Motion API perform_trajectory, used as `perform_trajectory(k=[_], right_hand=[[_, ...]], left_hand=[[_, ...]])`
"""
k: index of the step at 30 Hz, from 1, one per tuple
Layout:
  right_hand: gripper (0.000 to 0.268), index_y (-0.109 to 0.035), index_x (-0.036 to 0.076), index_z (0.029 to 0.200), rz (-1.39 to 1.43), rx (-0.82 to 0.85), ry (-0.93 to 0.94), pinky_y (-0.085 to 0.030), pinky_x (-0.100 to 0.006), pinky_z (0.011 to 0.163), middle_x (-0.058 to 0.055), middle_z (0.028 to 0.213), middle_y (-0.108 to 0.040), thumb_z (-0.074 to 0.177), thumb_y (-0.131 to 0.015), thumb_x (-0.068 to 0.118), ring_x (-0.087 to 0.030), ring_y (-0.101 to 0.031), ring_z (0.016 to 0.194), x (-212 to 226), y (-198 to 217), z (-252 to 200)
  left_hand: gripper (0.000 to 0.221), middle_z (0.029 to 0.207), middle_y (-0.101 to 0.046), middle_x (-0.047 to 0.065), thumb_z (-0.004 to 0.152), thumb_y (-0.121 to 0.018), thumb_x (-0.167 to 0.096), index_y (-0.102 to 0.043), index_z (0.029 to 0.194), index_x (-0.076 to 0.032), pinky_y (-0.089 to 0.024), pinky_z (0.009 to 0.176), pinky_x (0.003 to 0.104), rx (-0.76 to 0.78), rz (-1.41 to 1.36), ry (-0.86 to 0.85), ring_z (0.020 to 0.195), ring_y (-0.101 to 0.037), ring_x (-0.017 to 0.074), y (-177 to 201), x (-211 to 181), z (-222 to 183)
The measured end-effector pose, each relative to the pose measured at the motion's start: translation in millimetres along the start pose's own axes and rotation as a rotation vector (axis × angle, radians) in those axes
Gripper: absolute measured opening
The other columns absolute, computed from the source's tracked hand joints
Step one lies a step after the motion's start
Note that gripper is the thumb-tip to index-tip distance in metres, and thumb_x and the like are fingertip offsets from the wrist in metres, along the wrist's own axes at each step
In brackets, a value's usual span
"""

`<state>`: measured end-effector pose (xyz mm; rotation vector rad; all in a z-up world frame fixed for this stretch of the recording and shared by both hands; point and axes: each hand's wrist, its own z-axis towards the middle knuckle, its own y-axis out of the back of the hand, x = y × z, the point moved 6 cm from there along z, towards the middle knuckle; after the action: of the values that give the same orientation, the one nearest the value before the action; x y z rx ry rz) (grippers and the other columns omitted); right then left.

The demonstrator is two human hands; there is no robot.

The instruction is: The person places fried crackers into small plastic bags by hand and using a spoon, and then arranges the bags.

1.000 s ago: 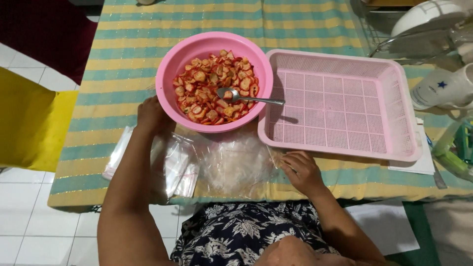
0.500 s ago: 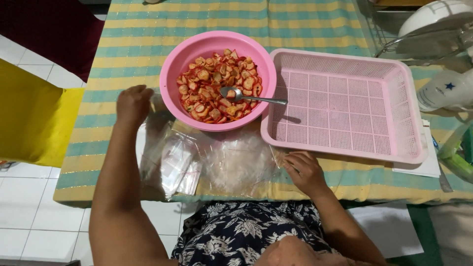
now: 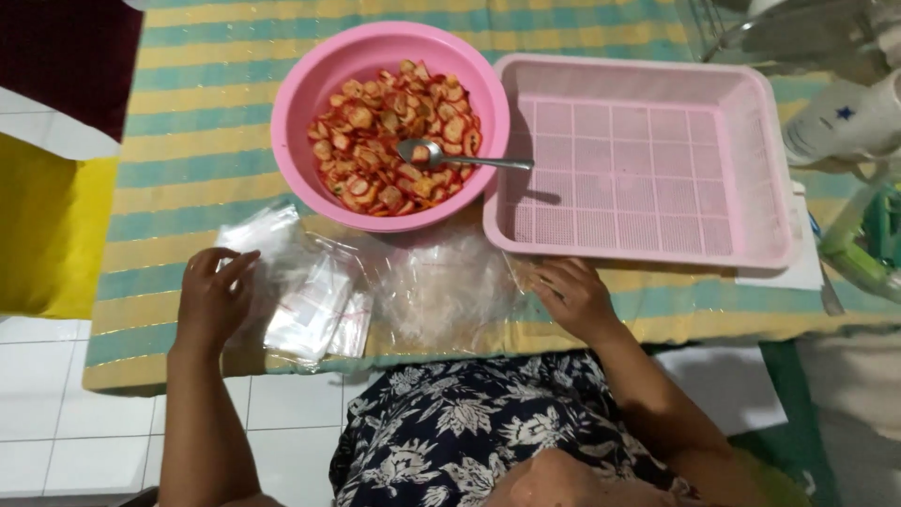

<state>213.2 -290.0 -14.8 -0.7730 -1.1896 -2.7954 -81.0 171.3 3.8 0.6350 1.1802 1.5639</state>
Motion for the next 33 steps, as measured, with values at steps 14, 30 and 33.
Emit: perform_trajectory(k=[14, 30, 33], right_hand=[[0.039, -0.061, 0.012, 0.135, -0.008, 0.432, 0.052, -0.045, -0.047, 0.117, -0.009, 0.138, -0.065, 0.099, -0.064, 0.026, -0.027, -0.058, 0.129, 71, -20, 32], [0.013, -0.077, 0.007, 0.107, 0.043, 0.018, 0.25, -0.059, -0.038, 0.08, -0.009, 0.108, -0.077, 0.098, -0.069, 0.011, -0.031, -0.073, 0.097, 79, -31, 41], [0.014, -0.077, 0.004, 0.108, 0.165, -0.019, 0.226, -0.061, -0.04, 0.082, -0.011, 0.109, -0.078, 0.098, -0.068, 0.007, -0.033, -0.075, 0.098, 78, -16, 51]], left_hand=[[0.07, 0.158, -0.047, 0.016, 0.098, -0.044, -0.051, -0.044, 0.157, -0.014, -0.024, 0.117, 0.058, 0.246, -0.127, 0.129, 0.151, -0.033, 0.0386, -4, -24, -1], [0.037, 0.123, -0.065, 0.022, 0.097, -0.071, -0.011, -0.066, 0.131, 0.004, -0.048, 0.108, 0.054, -0.416, -0.468, -0.268, 0.121, -0.061, 0.0439, 30, -140, 19], [0.025, 0.109, -0.071, 0.014, 0.094, -0.074, -0.009, -0.072, 0.118, -0.001, -0.054, 0.097, 0.048, -0.384, -0.64, -0.202, 0.106, -0.068, 0.0374, 3, -157, 22]])
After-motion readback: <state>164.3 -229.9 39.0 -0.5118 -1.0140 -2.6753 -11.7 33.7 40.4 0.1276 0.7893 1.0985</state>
